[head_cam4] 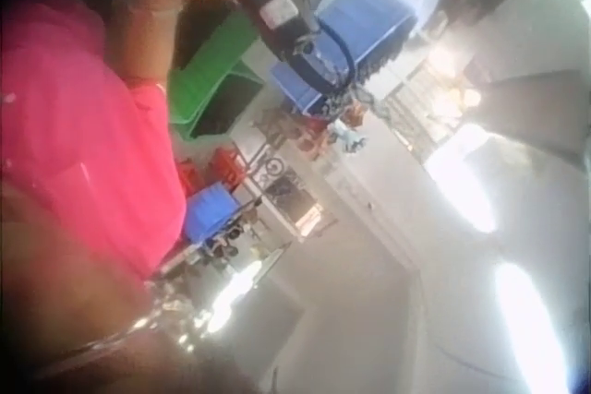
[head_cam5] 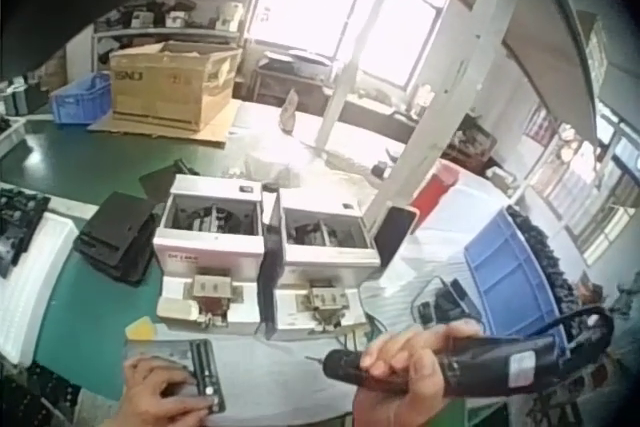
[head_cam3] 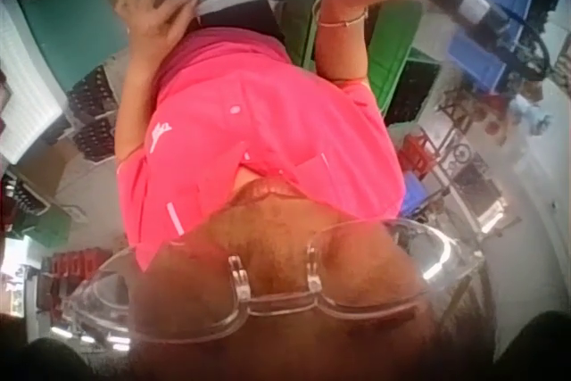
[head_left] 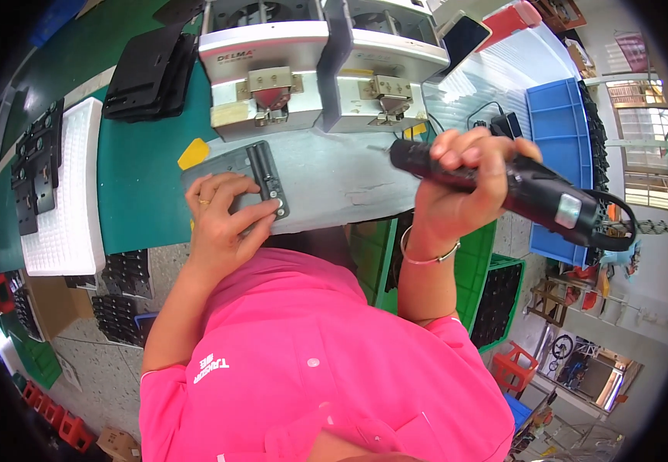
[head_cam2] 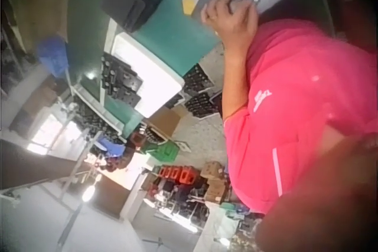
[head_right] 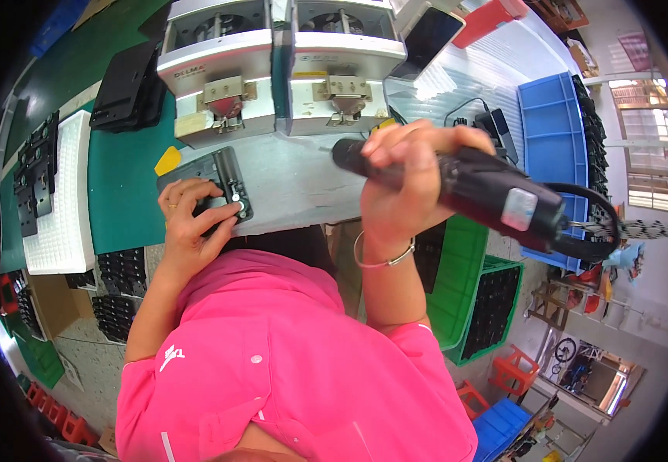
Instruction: The person assembles black plastic housings by driving screws into them with an electric screwdriver.
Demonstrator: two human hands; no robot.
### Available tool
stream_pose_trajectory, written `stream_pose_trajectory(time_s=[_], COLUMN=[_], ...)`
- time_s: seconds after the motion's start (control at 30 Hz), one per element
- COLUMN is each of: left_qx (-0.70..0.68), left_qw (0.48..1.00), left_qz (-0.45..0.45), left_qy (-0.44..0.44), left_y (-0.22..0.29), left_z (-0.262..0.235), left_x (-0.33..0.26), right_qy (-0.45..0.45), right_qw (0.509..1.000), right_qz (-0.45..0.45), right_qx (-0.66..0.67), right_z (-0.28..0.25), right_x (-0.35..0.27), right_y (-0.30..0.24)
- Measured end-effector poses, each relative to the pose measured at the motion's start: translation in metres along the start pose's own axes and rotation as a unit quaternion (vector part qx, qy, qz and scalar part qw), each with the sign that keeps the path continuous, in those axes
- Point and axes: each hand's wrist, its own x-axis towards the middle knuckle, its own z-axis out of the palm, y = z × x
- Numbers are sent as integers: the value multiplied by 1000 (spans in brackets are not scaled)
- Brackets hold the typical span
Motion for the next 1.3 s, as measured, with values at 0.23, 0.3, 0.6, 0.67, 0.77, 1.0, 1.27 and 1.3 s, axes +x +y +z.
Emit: stream_pose_trajectory(time_s=[0.23, 0.3, 0.6, 0.67, 0.77, 1.0, 1.27, 1.3], left_qx=[21, 21, 30, 29, 28, 27, 19, 15], left_qw=[1000, 1000, 999, 999, 999, 999, 1000, 1000], left_qz=[-6, -5, -12, -14, -12, -16, -15, -17], left_qy=[-5, -8, -13, -17, -15, -12, -1, 6], left_y=[0, 0, 0, 1, 1, 4, 8, 8], left_z=[1, 2, 3, 3, 3, 2, -4, -6], left_x=[2, 3, 4, 4, 5, 7, 8, 6], right_qy=[-5, -14, -38, -64, -88, -122, -195, -95], right_qw=[999, 999, 999, 997, 992, 982, 921, 987], right_qz=[-42, -44, -24, -29, 5, 123, -9, 26], right_qx=[-11, -16, -27, -38, -89, -71, 338, 130], right_z=[-6, -8, -12, -11, -8, 18, 18, 19], right_x=[33, 35, 40, 42, 48, 60, 62, 57], right_y=[15, 19, 29, 31, 32, 27, 56, 41])
